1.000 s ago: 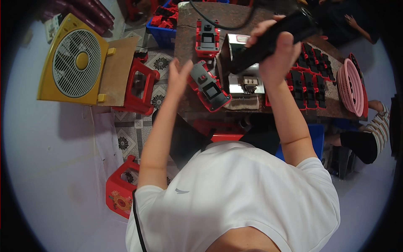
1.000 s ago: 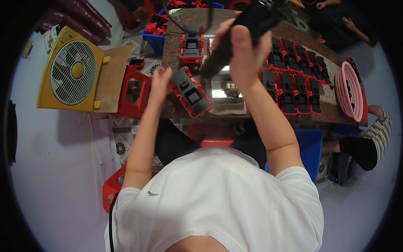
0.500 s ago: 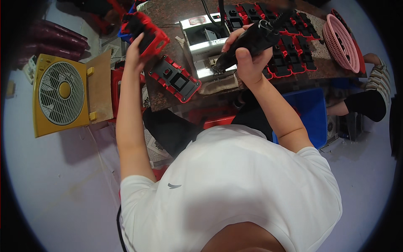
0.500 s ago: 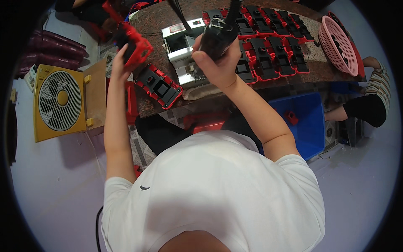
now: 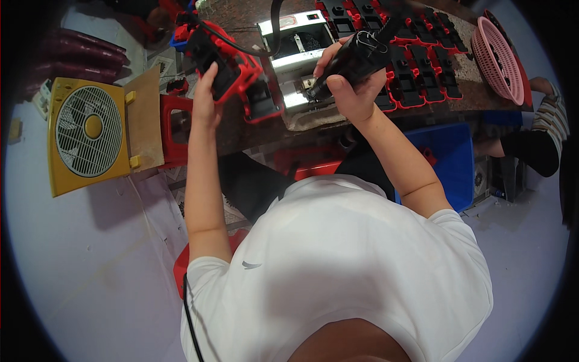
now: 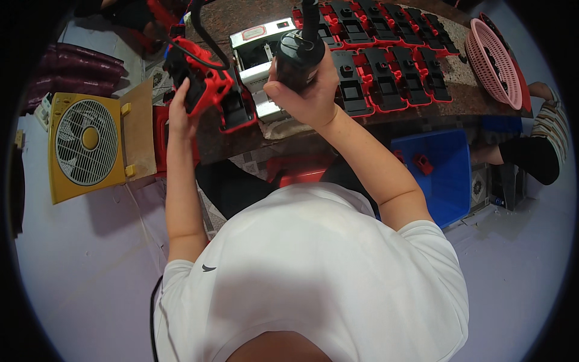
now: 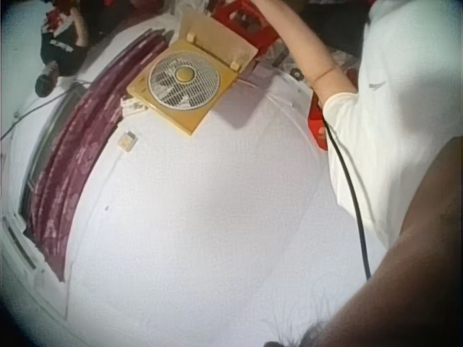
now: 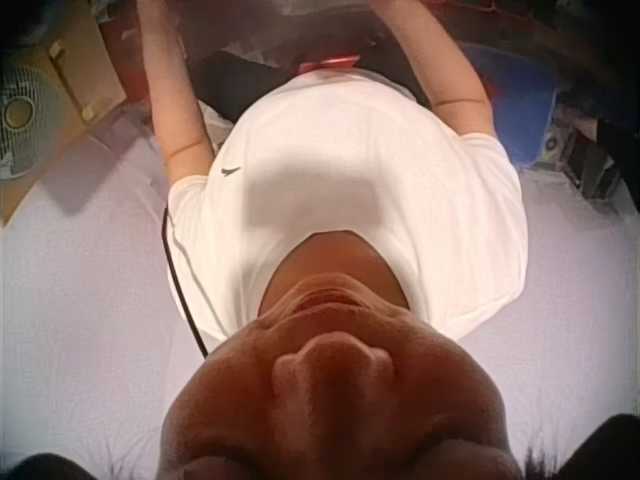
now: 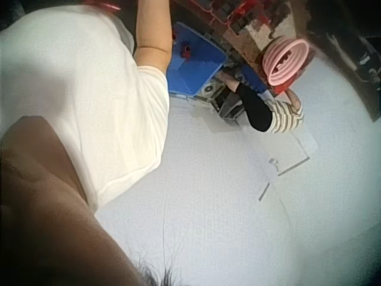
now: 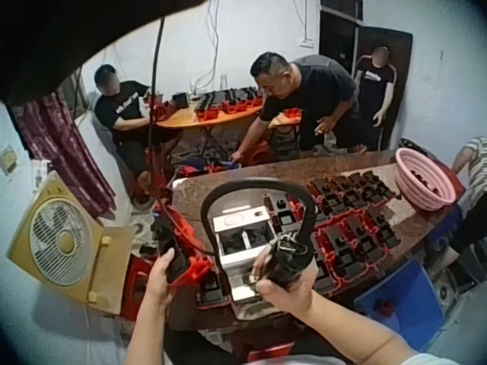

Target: Assembling and testing red plastic battery or electronic housings using a hand-held tool.

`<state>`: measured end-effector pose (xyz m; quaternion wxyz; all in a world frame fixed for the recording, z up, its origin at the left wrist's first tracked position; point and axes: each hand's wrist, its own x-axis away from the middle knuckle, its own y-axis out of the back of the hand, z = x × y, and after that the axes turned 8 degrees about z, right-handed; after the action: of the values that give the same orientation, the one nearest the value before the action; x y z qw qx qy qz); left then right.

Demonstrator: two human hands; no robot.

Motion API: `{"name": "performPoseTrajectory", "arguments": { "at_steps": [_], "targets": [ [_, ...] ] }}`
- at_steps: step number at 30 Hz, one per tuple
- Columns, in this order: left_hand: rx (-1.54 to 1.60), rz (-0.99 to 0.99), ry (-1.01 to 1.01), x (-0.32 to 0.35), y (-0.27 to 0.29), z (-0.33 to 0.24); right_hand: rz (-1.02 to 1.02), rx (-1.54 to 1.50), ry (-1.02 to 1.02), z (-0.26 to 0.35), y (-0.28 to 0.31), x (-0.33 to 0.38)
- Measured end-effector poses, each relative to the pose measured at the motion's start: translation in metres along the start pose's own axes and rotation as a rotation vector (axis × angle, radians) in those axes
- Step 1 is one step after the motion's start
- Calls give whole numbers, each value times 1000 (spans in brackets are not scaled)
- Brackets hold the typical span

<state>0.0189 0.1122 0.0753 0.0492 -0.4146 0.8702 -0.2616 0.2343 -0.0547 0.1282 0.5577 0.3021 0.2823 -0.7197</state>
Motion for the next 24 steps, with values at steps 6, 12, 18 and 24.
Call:
{"name": "performPoseTrajectory", "arguments": {
  "at_steps": [6, 12, 18, 24],
  "targets": [
    [-196, -134, -316, -81, 31, -8, 25, 21, 38, 1, -7, -6],
    [-99, -219, -194, 27, 58, -26, 43, 86, 1, -1, 3, 1],
    [-136, -260, 142, 95, 41, 52, 56, 149, 28, -9, 2, -8],
    [-402, -307, 236, 79, 12, 63, 40, -64, -196, 7, -13, -37]
  ]
}}
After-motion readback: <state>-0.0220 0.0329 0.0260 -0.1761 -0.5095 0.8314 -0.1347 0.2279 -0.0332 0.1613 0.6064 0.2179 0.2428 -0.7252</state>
